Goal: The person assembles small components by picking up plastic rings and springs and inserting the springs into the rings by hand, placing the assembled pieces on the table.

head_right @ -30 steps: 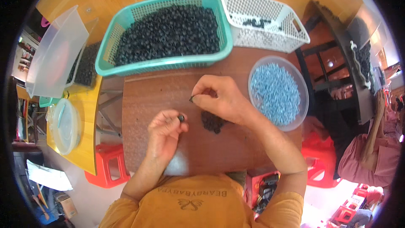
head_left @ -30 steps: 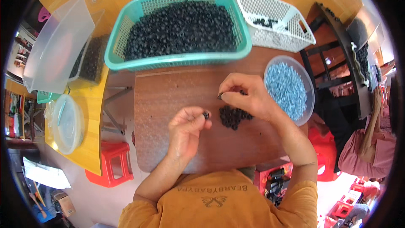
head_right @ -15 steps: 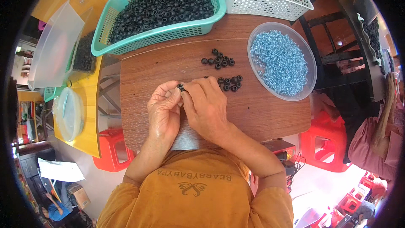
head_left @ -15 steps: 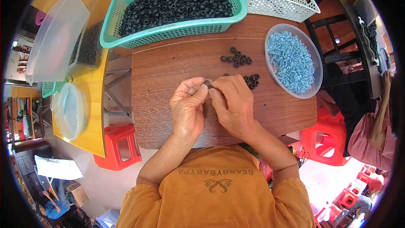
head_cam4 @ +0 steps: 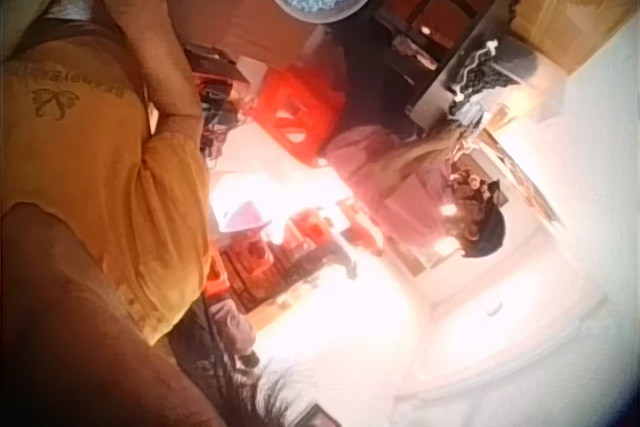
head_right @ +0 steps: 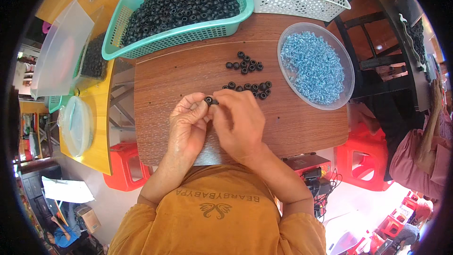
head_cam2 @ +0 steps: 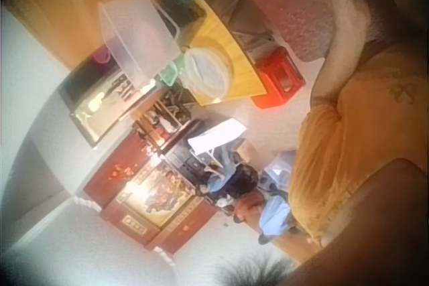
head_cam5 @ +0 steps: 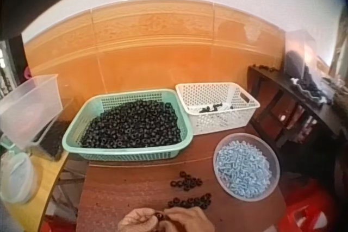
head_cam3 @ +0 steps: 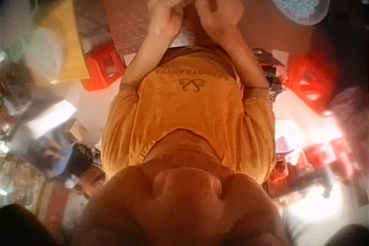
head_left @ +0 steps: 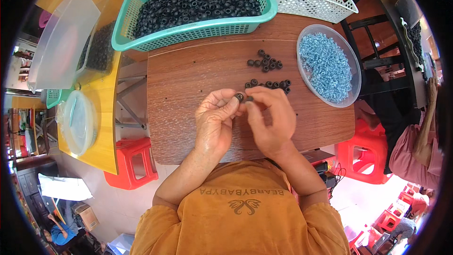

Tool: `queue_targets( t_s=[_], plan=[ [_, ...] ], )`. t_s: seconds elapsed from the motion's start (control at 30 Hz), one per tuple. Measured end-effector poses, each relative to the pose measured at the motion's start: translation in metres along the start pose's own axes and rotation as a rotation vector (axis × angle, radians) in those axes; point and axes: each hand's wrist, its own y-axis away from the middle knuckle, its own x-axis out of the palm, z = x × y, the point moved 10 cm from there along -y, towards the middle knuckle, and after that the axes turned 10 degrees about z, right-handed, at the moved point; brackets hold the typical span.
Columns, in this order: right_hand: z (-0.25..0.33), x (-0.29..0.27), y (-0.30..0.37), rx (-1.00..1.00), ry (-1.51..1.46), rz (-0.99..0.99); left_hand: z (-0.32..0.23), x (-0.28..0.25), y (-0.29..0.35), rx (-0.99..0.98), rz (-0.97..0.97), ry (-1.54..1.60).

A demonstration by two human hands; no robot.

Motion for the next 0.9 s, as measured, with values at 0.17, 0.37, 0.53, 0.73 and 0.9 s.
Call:
queue_targets(
  t_s=[0.17, 0.37, 0.53, 0.73, 0.9],
  plan=[
    [-0.028, 0.0, -0.002, 0.298, -0.172, 0.15, 0.0, 0.007, 0.006, -0.022, 0.069, -0.018],
    [-0.021, 0.008, -0.01, 0.178, -0.174, 0.35, -0.002, 0.009, 0.005, 0.001, 0.107, -0.09],
    [-0.02, 0.003, -0.009, 0.127, -0.234, 0.267, -0.009, 0.015, 0.006, 0.037, 0.13, -0.126],
    [-0.033, 0.005, -0.003, 0.31, -0.348, 0.268, -0.008, 0.013, 0.006, 0.02, 0.124, -0.148],
    [-0.027, 0.003, -0.009, 0.225, -0.296, 0.316, -0.011, 0.018, 0.006, 0.034, 0.141, -0.157]
  ],
)
